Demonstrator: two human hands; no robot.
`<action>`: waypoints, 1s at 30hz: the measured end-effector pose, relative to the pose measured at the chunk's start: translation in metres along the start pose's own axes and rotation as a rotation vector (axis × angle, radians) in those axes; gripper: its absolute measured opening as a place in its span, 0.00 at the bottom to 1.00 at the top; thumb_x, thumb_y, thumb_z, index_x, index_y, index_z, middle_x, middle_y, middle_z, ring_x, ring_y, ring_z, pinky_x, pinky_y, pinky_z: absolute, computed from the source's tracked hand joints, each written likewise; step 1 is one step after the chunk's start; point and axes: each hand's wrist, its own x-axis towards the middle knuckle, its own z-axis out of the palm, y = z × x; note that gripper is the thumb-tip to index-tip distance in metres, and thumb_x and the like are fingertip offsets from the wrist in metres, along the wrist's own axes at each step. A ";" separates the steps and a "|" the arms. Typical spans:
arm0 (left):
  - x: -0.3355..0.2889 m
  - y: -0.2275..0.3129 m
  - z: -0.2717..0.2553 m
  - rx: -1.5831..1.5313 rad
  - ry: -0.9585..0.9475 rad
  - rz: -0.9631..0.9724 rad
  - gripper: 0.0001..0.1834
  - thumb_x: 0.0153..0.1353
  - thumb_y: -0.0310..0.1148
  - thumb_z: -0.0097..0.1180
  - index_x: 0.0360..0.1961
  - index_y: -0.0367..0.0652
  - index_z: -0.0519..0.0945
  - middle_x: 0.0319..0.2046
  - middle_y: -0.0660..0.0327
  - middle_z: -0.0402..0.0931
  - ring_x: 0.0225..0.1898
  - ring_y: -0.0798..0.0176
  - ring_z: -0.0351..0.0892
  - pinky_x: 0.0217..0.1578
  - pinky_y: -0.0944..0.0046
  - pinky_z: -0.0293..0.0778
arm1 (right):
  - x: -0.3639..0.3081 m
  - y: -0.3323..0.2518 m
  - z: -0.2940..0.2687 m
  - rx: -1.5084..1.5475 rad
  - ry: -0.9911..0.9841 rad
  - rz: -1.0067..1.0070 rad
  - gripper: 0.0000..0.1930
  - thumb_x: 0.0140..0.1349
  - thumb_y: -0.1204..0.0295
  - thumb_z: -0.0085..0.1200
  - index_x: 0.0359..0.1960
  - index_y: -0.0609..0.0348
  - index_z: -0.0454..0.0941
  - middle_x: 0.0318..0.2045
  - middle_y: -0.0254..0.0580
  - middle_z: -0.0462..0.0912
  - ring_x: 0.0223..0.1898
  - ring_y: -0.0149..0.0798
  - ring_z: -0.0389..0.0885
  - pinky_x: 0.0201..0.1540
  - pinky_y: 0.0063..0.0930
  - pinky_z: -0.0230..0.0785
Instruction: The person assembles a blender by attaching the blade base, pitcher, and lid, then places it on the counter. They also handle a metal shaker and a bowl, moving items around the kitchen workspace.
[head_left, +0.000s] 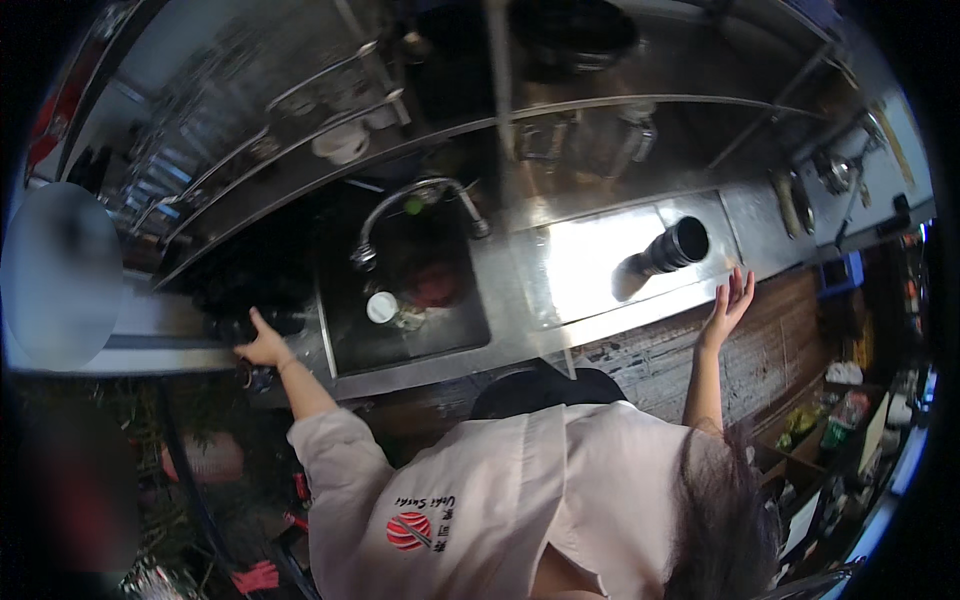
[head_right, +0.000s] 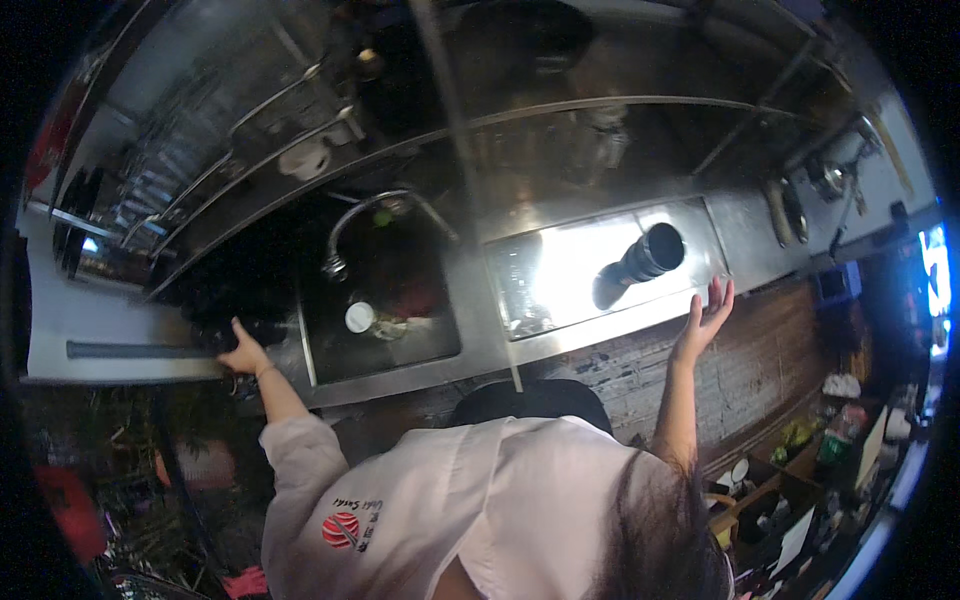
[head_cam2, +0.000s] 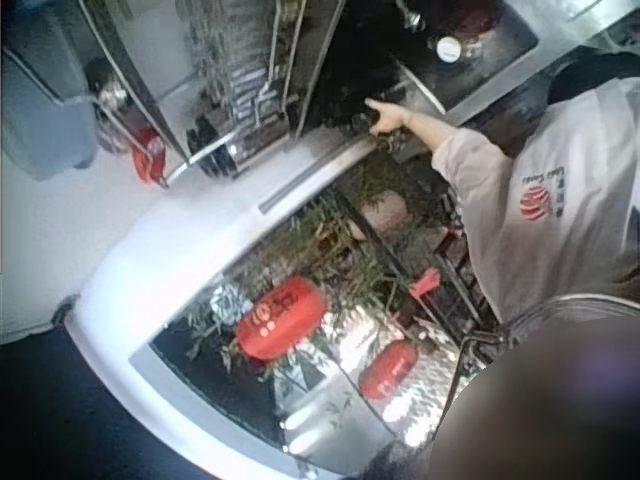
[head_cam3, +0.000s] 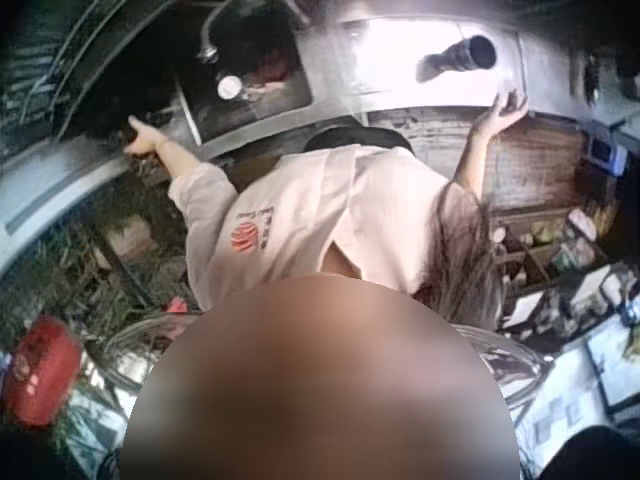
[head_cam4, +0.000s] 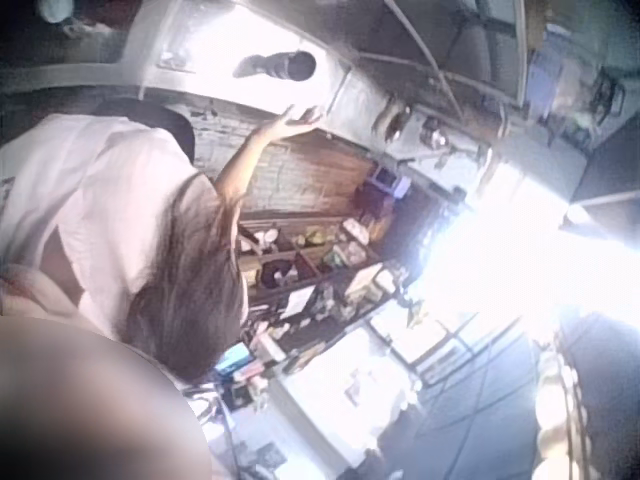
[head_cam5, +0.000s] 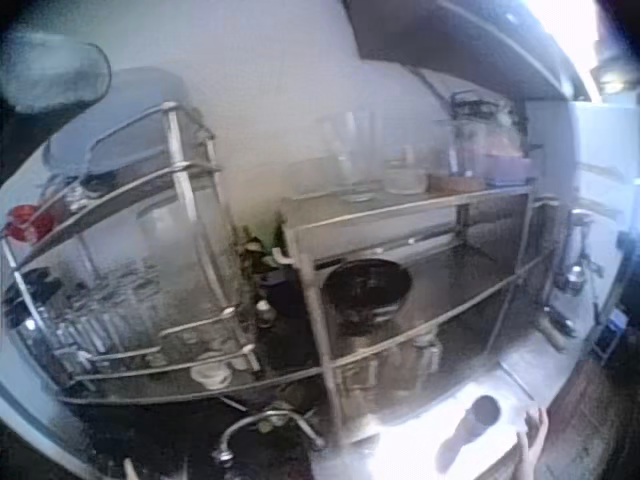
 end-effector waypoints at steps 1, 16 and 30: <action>-0.010 0.010 -0.006 -0.126 0.000 0.074 0.37 0.47 0.47 0.78 0.46 0.26 0.78 0.46 0.41 0.81 0.46 0.45 0.82 0.51 0.53 0.76 | 0.006 -0.026 0.008 -0.030 0.047 -0.098 0.35 0.67 0.61 0.56 0.72 0.55 0.56 0.66 0.48 0.68 0.66 0.42 0.65 0.67 0.37 0.57; -0.273 0.378 -0.199 -1.036 -0.927 0.883 0.28 0.53 0.35 0.69 0.55 0.41 0.78 0.61 0.45 0.72 0.63 0.42 0.71 0.64 0.46 0.67 | -0.030 -0.220 0.117 0.663 -1.138 0.063 0.61 0.36 0.52 0.81 0.71 0.60 0.57 0.68 0.47 0.64 0.68 0.44 0.65 0.68 0.39 0.57; -0.263 0.285 -0.235 -0.714 -1.032 0.263 0.34 0.52 0.28 0.69 0.62 0.39 0.72 0.66 0.51 0.68 0.68 0.53 0.65 0.65 0.55 0.61 | 0.086 -0.095 0.041 -0.609 -0.624 -0.464 0.48 0.38 0.73 0.77 0.68 0.40 0.69 0.57 0.50 0.72 0.59 0.52 0.71 0.63 0.42 0.66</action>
